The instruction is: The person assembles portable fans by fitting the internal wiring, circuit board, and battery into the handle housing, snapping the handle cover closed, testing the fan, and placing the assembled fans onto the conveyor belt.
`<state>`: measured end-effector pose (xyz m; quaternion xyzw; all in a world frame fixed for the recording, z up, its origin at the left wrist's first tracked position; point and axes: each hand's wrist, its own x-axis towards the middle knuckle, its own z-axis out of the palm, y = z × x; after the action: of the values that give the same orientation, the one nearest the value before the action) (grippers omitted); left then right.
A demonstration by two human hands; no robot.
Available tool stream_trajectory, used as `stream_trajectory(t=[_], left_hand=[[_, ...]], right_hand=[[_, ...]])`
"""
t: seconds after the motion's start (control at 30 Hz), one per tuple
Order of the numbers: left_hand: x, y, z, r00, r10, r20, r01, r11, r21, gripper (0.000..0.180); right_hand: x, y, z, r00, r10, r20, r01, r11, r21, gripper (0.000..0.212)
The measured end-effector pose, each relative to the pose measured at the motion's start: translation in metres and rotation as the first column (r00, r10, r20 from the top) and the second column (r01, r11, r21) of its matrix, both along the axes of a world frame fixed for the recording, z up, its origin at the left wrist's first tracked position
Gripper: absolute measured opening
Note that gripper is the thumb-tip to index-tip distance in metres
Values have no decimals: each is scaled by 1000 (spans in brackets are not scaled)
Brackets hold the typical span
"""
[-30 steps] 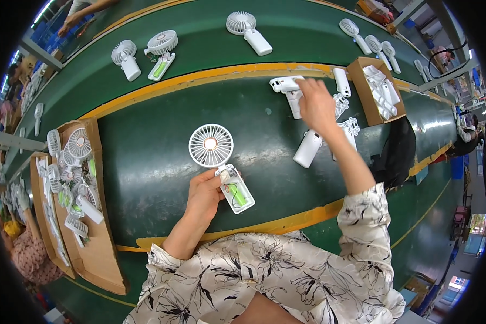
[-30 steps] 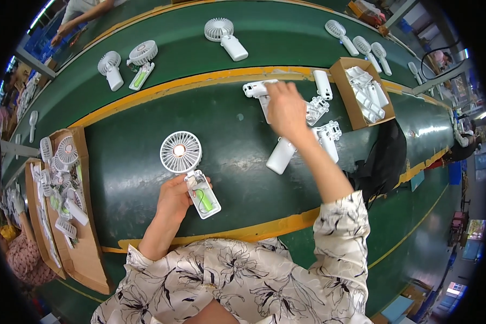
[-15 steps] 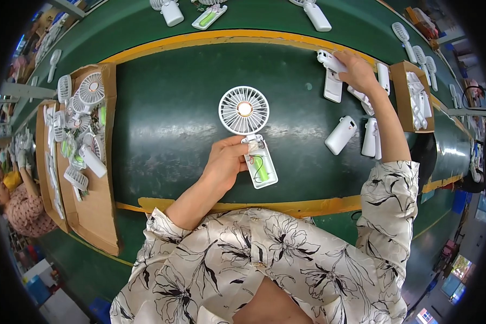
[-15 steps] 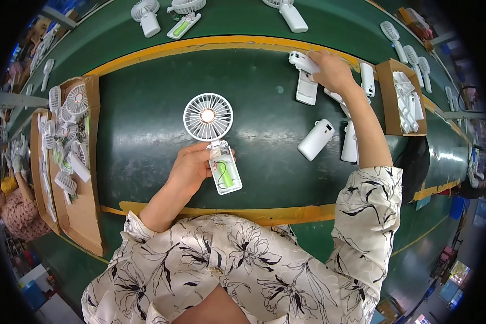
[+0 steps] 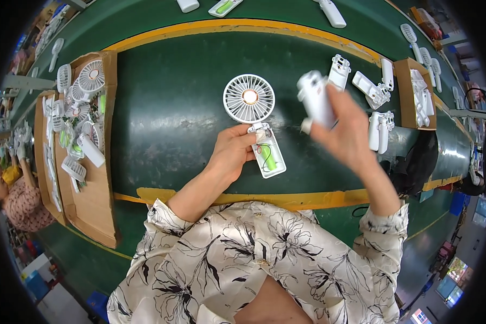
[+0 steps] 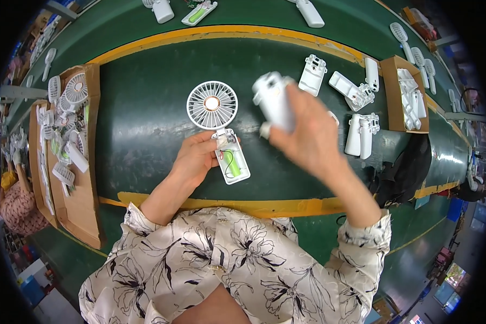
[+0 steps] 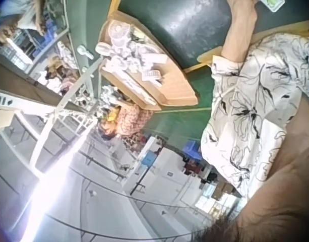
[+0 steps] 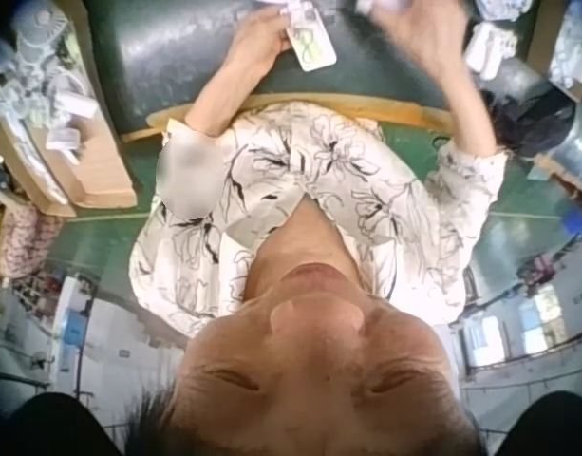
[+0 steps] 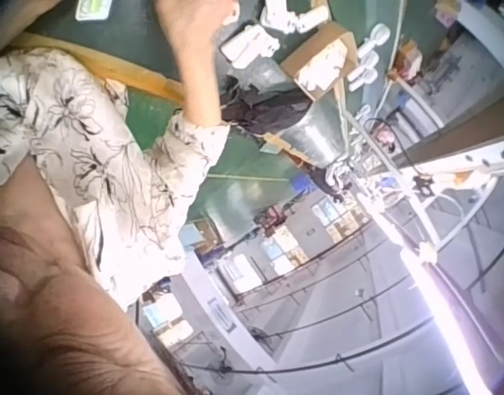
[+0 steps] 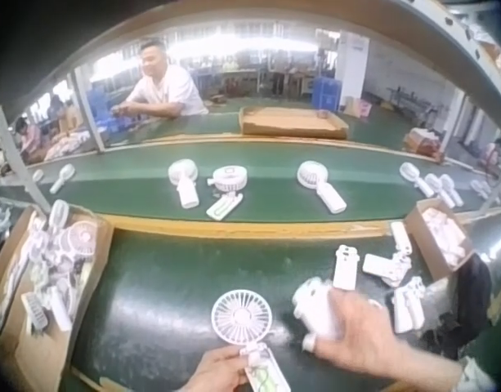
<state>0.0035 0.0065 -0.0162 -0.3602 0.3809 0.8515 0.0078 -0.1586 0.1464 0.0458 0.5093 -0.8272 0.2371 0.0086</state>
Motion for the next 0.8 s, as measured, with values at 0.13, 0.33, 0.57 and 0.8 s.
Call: stream_trajectory(t=[0.13, 0.33, 0.57, 0.8], left_hand=[[-4, 3, 5, 998, 59, -15, -59, 998, 31, 23], [-4, 3, 3, 995, 98, -25, -95, 989, 114, 22], [-4, 5, 15, 981, 190, -38, -180, 967, 181, 29], [-4, 5, 15, 980, 193, -44, -181, 965, 188, 32]], right_hand=[[57, 18, 1, 990, 45, 137, -60, 992, 108, 67], [94, 14, 7, 979, 16, 206, -51, 985, 165, 62], [96, -10, 0, 981, 24, 192, -61, 980, 187, 57], [93, -18, -9, 989, 19, 150, -49, 978, 202, 55]])
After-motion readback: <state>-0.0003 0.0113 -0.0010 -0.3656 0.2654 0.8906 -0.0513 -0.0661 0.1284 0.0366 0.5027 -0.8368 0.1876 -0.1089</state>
